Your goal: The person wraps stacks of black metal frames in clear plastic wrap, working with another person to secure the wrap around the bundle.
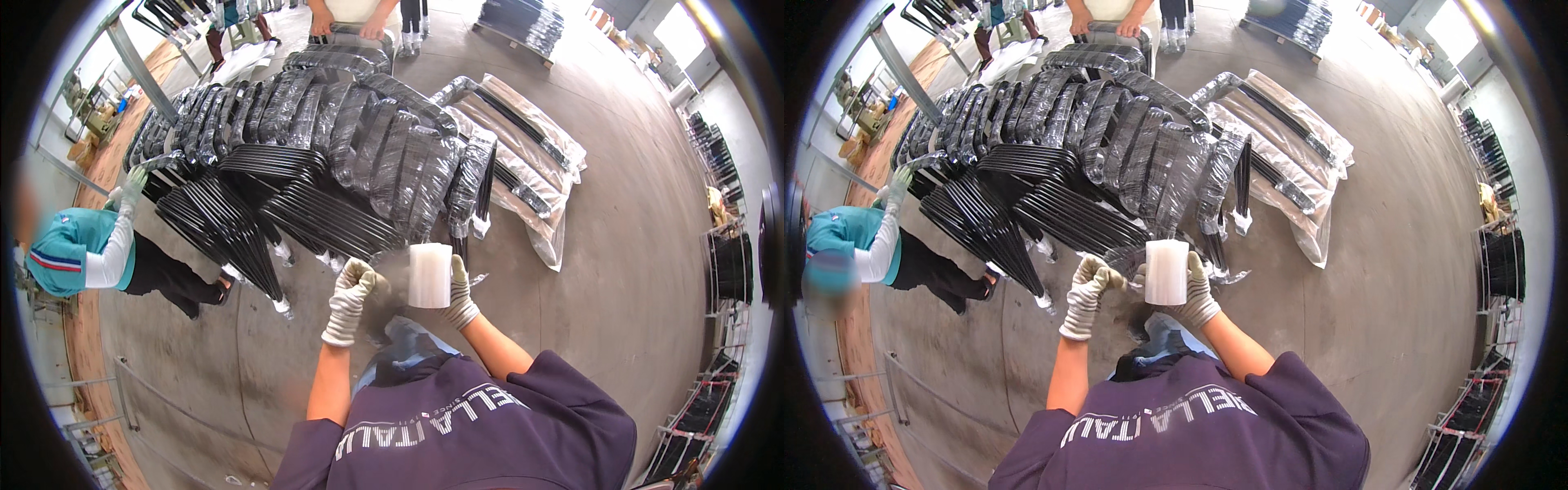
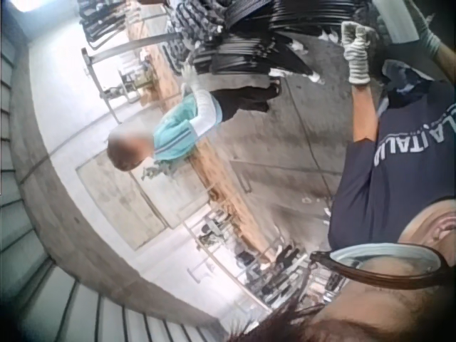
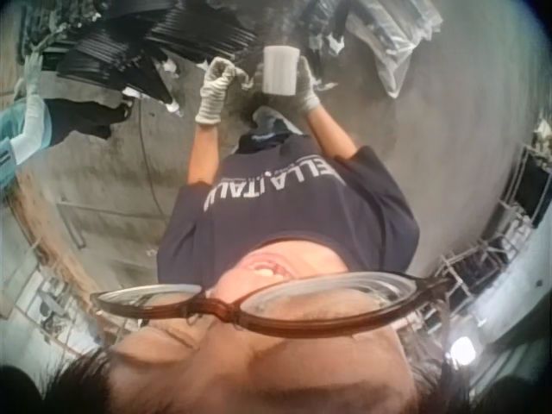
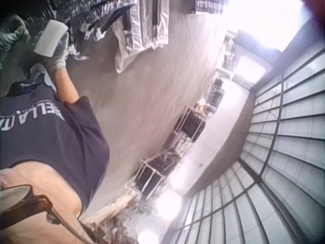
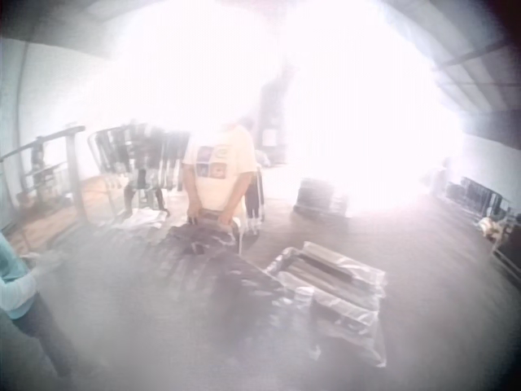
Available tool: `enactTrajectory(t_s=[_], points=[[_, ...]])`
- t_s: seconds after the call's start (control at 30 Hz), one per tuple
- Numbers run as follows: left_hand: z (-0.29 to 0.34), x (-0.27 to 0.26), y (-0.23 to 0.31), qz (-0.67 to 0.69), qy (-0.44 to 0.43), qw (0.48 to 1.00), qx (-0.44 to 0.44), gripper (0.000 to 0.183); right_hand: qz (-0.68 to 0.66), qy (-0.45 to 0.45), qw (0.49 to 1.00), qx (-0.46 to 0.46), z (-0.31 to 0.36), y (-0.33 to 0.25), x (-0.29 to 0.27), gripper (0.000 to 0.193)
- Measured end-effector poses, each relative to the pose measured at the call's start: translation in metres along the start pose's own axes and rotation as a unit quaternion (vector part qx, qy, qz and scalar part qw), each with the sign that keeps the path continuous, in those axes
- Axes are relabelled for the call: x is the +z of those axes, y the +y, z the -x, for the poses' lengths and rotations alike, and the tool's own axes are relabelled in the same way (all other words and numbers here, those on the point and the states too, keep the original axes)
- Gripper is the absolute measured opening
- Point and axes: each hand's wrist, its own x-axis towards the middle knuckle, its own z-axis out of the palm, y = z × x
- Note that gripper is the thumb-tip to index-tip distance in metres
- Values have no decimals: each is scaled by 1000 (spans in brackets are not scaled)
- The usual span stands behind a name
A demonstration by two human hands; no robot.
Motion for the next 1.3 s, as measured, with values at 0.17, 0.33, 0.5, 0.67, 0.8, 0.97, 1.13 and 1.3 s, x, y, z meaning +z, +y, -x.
enactTrajectory(t_s=[0.17,0.33,0.5,0.67,0.8,0.97,1.13,1.3], points=[[17,19,-8,-61,67,995,-51,8,-40,-34,999,4,22,12,-8,85],[24,21,-25,-177,73,981,-36,7,-55,-54,996,-33,42,16,-12,85],[34,16,-12,-222,109,969,-18,8,-163,-166,972,28,33,14,-36,85],[26,-1,-2,-223,107,968,-47,28,-118,-120,985,28,27,-2,-31,79],[6,-29,-17,-333,101,936,-48,17,40,-1,999,-33,7,-21,-39,64],[-11,-55,-49,-267,118,956,6,15,157,143,976,-46,-4,-62,-29,55],[-13,-64,-48,-361,256,894,-75,5,495,142,840,-168,-49,-91,-55,78],[-49,-112,-85,-308,292,901,-84,21,519,152,815,-209,-73,-91,-52,92]])
